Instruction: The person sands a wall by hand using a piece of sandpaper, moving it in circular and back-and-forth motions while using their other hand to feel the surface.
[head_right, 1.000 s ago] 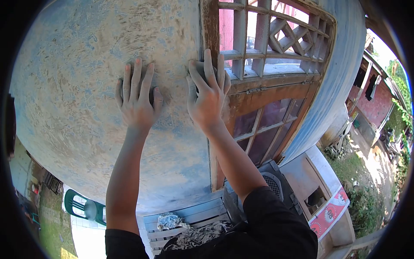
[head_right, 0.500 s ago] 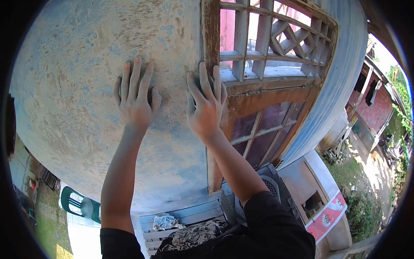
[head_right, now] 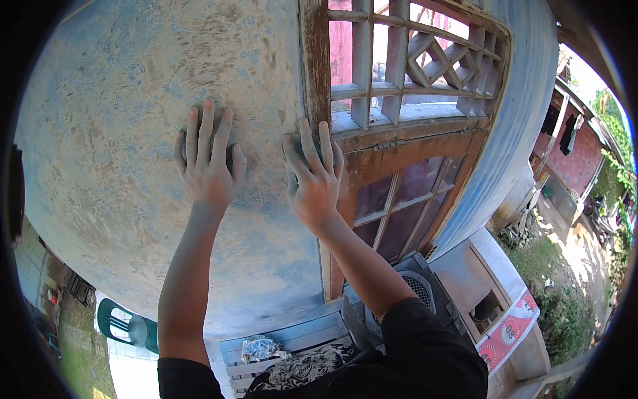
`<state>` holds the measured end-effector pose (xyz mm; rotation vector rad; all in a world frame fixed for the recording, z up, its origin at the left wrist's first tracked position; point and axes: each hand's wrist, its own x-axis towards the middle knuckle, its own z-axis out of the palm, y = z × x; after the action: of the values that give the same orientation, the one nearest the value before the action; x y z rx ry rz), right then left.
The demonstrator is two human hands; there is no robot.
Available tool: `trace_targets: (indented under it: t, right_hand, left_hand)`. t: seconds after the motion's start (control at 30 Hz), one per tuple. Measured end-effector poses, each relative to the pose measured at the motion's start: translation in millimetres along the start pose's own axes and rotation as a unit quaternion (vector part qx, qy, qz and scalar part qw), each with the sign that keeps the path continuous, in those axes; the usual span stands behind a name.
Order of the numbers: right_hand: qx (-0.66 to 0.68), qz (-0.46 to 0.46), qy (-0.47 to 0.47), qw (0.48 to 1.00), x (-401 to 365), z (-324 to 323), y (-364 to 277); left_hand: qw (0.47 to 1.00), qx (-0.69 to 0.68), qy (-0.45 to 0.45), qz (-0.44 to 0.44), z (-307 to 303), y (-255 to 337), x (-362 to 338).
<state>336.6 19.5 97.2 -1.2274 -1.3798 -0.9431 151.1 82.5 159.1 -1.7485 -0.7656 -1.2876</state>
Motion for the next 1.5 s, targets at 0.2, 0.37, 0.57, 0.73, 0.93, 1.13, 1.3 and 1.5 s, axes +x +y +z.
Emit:
trace_targets:
  t: [0.2, 0.37, 0.57, 0.73, 0.93, 1.13, 1.3, 1.5]
  right_hand:
    - [0.048, 0.016, 0.081, 0.995, 53.6, 3.0, 3.9]
    - [0.068, 0.046, 0.049, 0.995, 26.8, 1.6, -0.8]
    - [0.019, -0.017, 0.024, 0.999, 22.5, -2.5, 9.7]
    - [0.077, 0.006, 0.07, 0.995, 67.0, -0.6, 10.3]
    - [-0.014, -0.03, -0.011, 0.999, 26.8, -13.4, 1.9]
    - [0.003, -0.009, 0.039, 0.999, 87.4, -24.8, 11.6]
    - [-0.004, -0.006, -0.004, 1.0, 48.1, -18.9, 3.6]
    - [-0.014, -0.032, -0.011, 0.999, 46.1, -27.7, 13.2]
  left_hand:
    - [1.0, -0.003, -0.012, 0.004, -3.1, -0.5, -0.1]
    - [1.0, -0.007, -0.002, 0.006, -1.6, -1.1, 0.3]
    - [1.0, 0.0, -0.001, 0.008, 0.1, -1.3, -1.8]
    - [1.0, -0.002, -0.005, 0.007, -0.6, -1.5, -1.8]
    - [1.0, -0.012, 0.002, 0.007, -0.2, -0.6, -4.7]
    - [1.0, -0.005, -0.017, 0.001, -1.7, 1.2, -5.3]
    - [1.0, -0.005, -0.017, -0.004, -0.4, 0.5, -5.2]
    - [0.998, 0.036, -0.044, 0.01, -4.1, 1.9, -3.7]
